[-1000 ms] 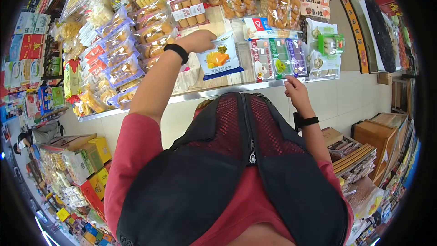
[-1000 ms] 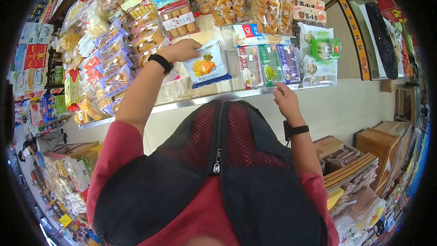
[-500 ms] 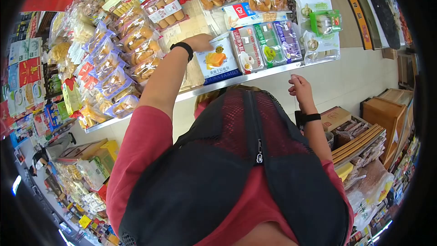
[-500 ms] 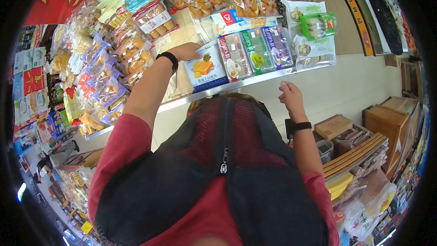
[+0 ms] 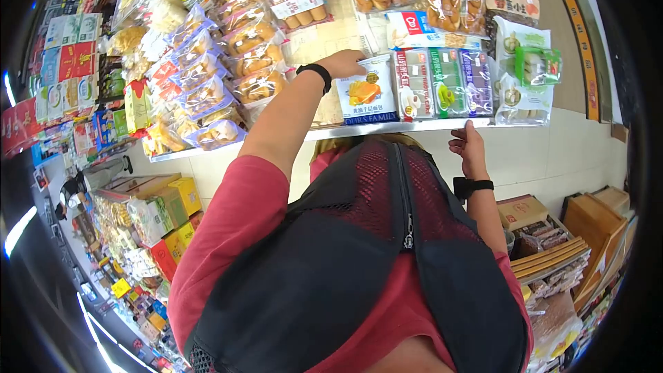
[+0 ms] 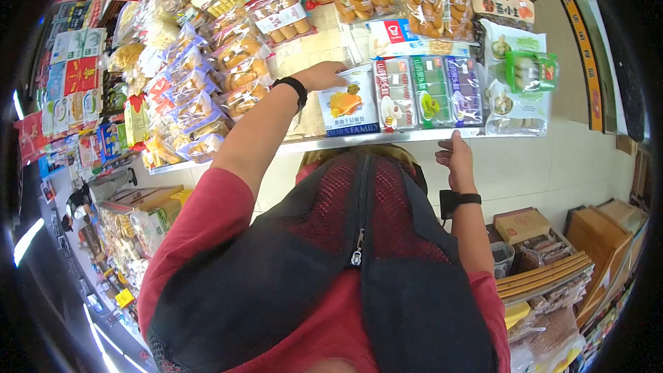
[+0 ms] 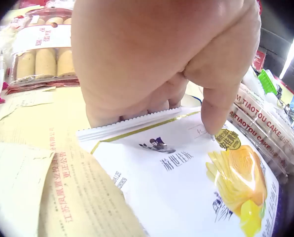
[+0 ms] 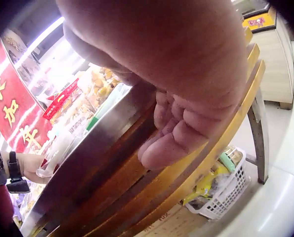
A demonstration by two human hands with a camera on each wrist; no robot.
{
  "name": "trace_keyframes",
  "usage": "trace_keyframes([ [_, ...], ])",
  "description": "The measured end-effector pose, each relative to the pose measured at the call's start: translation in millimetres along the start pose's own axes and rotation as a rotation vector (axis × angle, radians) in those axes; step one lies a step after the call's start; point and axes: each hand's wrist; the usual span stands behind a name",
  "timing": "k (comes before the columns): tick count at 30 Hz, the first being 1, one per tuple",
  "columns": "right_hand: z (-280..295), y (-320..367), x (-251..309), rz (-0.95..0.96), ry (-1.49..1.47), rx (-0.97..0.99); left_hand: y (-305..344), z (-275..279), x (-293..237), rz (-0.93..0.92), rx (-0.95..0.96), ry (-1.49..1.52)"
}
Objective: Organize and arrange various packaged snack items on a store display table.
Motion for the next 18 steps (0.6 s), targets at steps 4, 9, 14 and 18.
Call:
trace_keyframes([
  [4,1.7,-4.9,-6.1,0.055,0.025,0.008,6.8,4.9,22.5,0.094,-0.09,0.008],
  [9,-15.7,-2.1,-11.4,0.055,-0.013,-0.115,4.1,-13.2,39.3,0.002,-0.234,-0.164],
  [14,-29.6,-22.0,-25.6,0.197,0.039,-0.517,10.3,-1.2,30.2,0.034,-0.17,-0.045],
  [18,-49.9,-38.8,-16.2,0.407,-0.386,-0.459,30.2,48.1,38.8,-0.225,-0.826,-0.168],
])
Point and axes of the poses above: each hand's wrist, its own y-axis away from the middle knuckle, its own z-axis out of the back of the hand, x = y × z, and after that the axes turned 6 degrees about -z, right-handed
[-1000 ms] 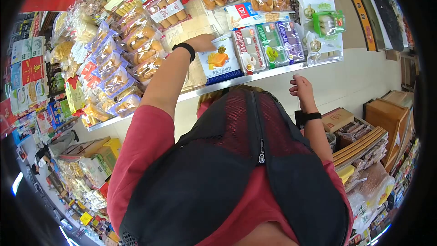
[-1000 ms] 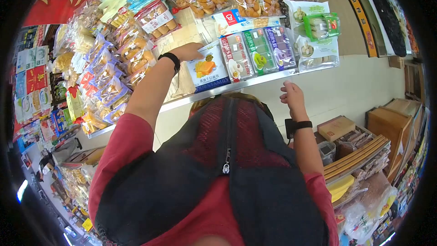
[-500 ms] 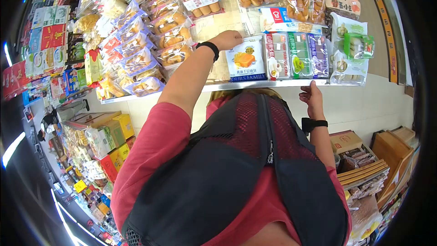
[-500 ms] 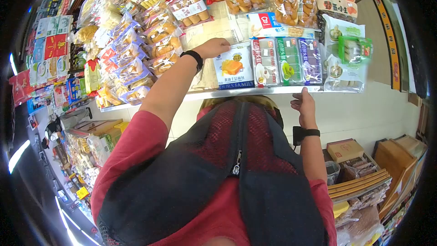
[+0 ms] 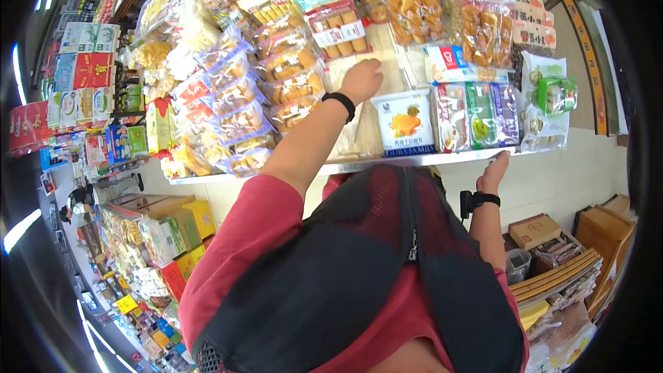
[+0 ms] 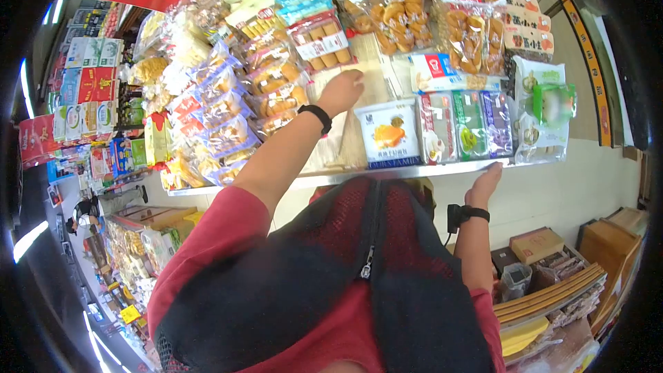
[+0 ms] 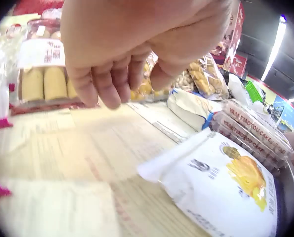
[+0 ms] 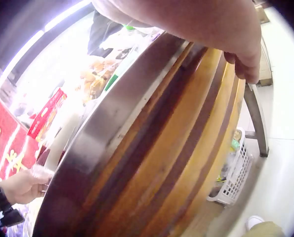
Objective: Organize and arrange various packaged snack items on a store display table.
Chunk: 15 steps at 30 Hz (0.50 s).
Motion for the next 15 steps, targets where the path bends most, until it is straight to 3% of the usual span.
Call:
trace_keyframes([
  [2,-13.1,-4.9,6.3,0.021,-0.11,-0.129,-13.1,23.4,-1.2,0.007,-0.021,-0.14],
  [3,-26.0,-2.5,7.2,0.017,-0.123,-0.124,-30.7,54.6,9.4,-0.028,-0.139,-0.286],
  [4,-26.9,-5.1,16.1,0.005,-0.167,-0.155,-31.6,58.4,11.8,-0.018,-0.091,-0.283],
  [5,-31.9,-6.3,17.7,-0.009,-0.221,-0.19,-42.8,70.0,28.1,-0.126,-0.162,-0.352],
  [6,-33.9,-4.9,13.3,-0.01,-0.24,-0.208,-61.2,78.3,56.9,-0.213,-0.262,-0.657],
  [9,-37.4,-9.5,12.8,0.138,-0.208,-0.274,-74.3,91.0,52.4,-0.224,-0.266,-0.68],
  [11,-39.9,-12.9,13.0,0.149,-0.124,-0.317,-79.7,102.5,53.6,-0.03,0.17,-0.707],
  [12,-37.6,-12.1,11.6,0.155,-0.04,-0.362,-85.0,108.3,44.9,-0.051,0.181,-0.703],
  [14,-34.0,-12.4,8.6,0.196,0.036,-0.374,-91.7,114.5,29.0,0.076,0.447,-0.57],
  [15,-31.2,-14.3,7.3,0.181,0.098,-0.393,-89.0,112.5,28.0,0.076,0.447,-0.512],
])
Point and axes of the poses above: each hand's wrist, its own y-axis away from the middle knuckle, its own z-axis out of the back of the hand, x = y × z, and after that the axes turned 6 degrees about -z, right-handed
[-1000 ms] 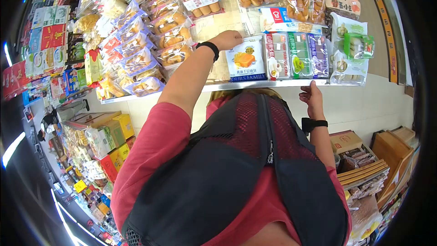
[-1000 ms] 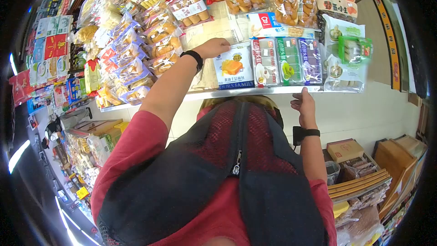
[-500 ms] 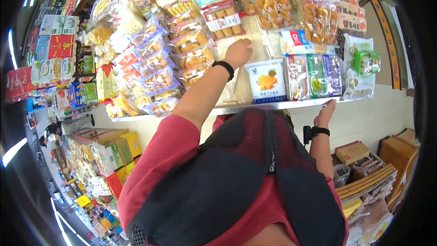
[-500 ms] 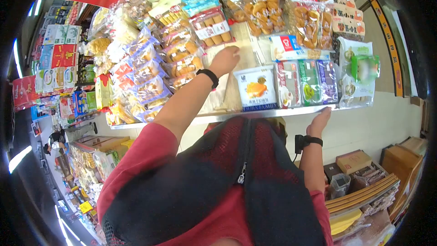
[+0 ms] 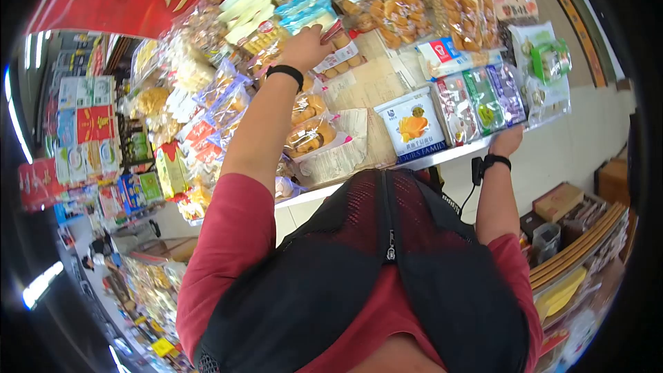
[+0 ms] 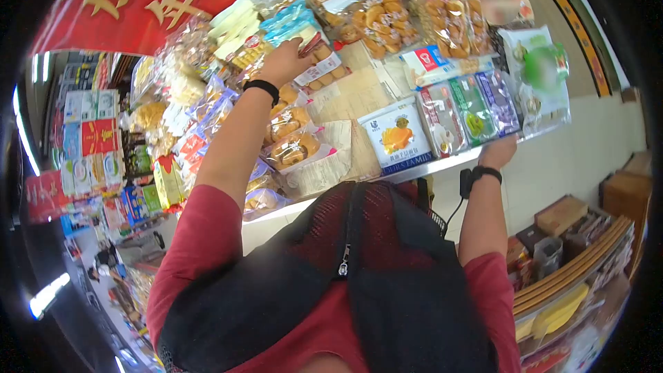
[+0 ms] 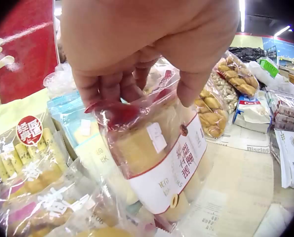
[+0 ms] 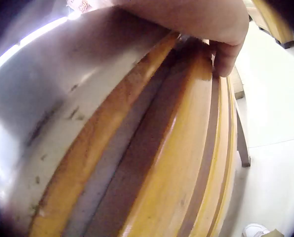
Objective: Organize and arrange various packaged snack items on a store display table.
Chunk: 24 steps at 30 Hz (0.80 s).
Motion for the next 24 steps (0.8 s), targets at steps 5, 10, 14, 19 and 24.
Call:
trace_keyframes([
  [5,0.3,-9.3,-6.4,-0.004,0.342,-0.19,5.9,-7.0,-9.4,-0.185,-0.047,0.008],
  [10,0.1,10.1,17.4,-0.058,0.298,-0.199,7.5,7.0,-25.3,-0.282,0.032,-0.168],
  [14,0.8,9.1,14.8,-0.06,0.304,-0.195,29.7,42.5,-50.4,-0.214,0.109,0.261],
  [19,-0.5,11.1,19.2,-0.093,0.307,-0.208,35.0,16.6,-88.5,-0.375,0.441,0.693],
  [24,-0.4,7.2,14.3,-0.07,0.304,-0.216,14.7,-53.5,-125.6,-0.445,0.719,0.684],
])
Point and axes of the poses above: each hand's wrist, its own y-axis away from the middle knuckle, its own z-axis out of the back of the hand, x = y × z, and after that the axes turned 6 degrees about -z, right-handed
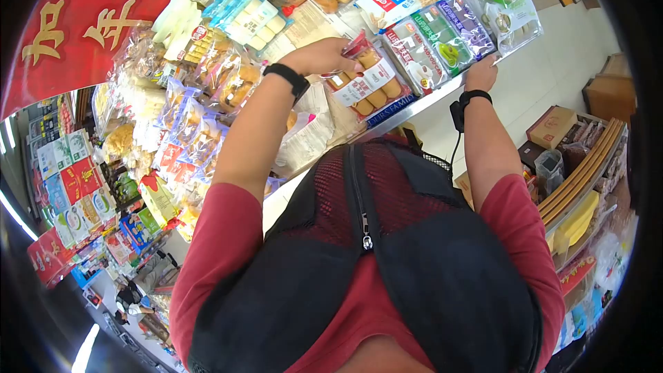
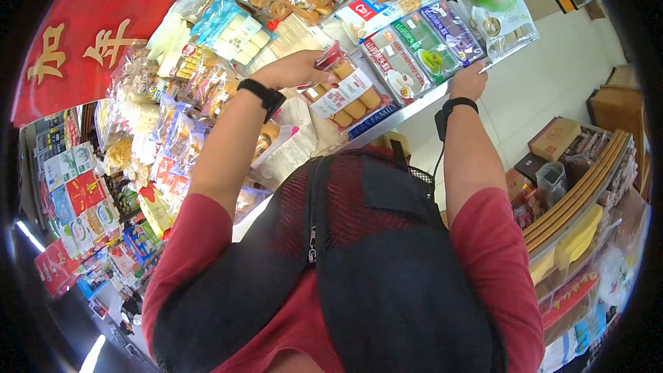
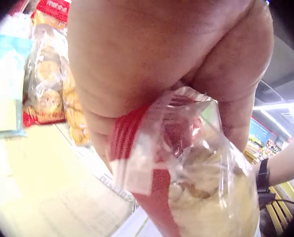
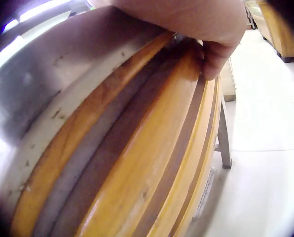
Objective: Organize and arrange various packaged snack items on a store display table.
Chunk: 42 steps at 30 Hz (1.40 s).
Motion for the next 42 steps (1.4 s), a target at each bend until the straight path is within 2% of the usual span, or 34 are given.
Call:
trace_keyframes([
  [3,2.7,4.2,2.5,-0.006,-0.019,0.008,-24.0,-11.0,11.1,0.006,0.115,0.119],
  [5,4.9,9.0,8.5,0.005,-0.035,0.001,-31.6,-15.9,13.6,0.025,0.12,0.082],
  [7,5.3,8.8,6.6,0.018,-0.029,0.005,-31.2,-19.1,8.2,0.066,0.121,0.195],
  [8,4.3,6.7,5.0,0.018,-0.012,0.007,-40.4,-19.4,20.9,0.127,0.139,0.132],
  [13,1.4,1.9,0.7,0.032,0.033,0.007,-35.6,-17.9,24.3,0.063,0.006,-0.023],
  [15,-3.5,-9.8,-10.6,0.08,0.127,-0.02,-32.9,-16.8,36.7,-0.022,-0.116,-0.053],
  [17,-11.7,-32.6,-40.0,0.338,0.354,0.006,-21.6,-9.5,32.9,0.03,-0.164,0.054],
  [19,-4.3,-15.4,-16.1,0.071,0.143,0.025,-8.4,7.4,40.3,0.062,-0.258,-0.021],
  [22,-5.0,-13.2,-15.3,0.066,0.062,0.036,10.8,40.8,60.5,-0.043,-0.915,-0.428],
  [23,-3.6,-8.7,-11.0,0.033,0.008,0.031,21.6,61.3,58.4,-0.041,-1.044,-0.508],
  [24,-3.8,-8.4,-10.6,0.031,-0.005,0.027,28.7,73.8,68.3,-0.092,-1.26,-0.668],
  [25,-3.9,-8.0,-10.3,0.039,-0.013,0.031,35.4,90.5,77.4,0.004,-1.31,-0.813],
  [26,-3.7,-8.1,-9.4,0.011,-0.013,0.037,43.1,103.0,85.9,0.132,-1.298,-0.921],
  [27,-2.5,-7.4,-7.3,-0.018,-0.011,0.042,49.2,113.1,94.2,0.27,-1.216,-1.007],
  [29,-2.9,-6.7,-7.2,-0.013,-0.021,0.048,59.3,128.2,101.3,0.418,-0.983,-1.0],
  [30,-3.2,-7.2,-8.8,-0.003,0.012,0.035,62.5,131.1,100.7,0.41,-0.984,-0.997],
  [32,-1.6,-7.6,-7.5,0.003,0.037,0.031,65.6,134.7,93.9,0.423,-0.819,-0.881],
  [35,-1.6,-1.9,-3.4,0.0,0.006,0.014,71.3,127.5,81.9,0.359,-0.741,-0.81],
  [36,-4.0,-7.7,-10.4,0.016,-0.012,0.015,72.0,124.2,83.3,0.284,-0.755,-0.878],
  [37,-10.1,-20.6,-24.1,0.016,-0.005,0.014,71.6,122.6,84.3,0.285,-0.751,-0.872],
  [38,-18.9,-41.6,-46.7,0.153,0.158,0.017,70.5,121.0,83.5,0.27,-0.686,-0.899],
  [39,-14.7,-37.8,-44.4,0.286,0.327,0.019,69.3,114.8,80.0,0.251,-0.615,-0.921],
  [40,-12.8,-36.7,-40.5,0.197,0.276,0.038,69.3,106.6,77.0,0.243,-0.597,-0.904],
  [41,-15.0,-41.1,-44.5,0.203,0.261,0.036,73.2,102.5,66.2,0.214,-0.606,-0.948],
  [42,-12.1,-32.6,-32.0,0.097,0.155,0.031,76.9,101.7,54.8,0.182,-0.618,-0.998],
])
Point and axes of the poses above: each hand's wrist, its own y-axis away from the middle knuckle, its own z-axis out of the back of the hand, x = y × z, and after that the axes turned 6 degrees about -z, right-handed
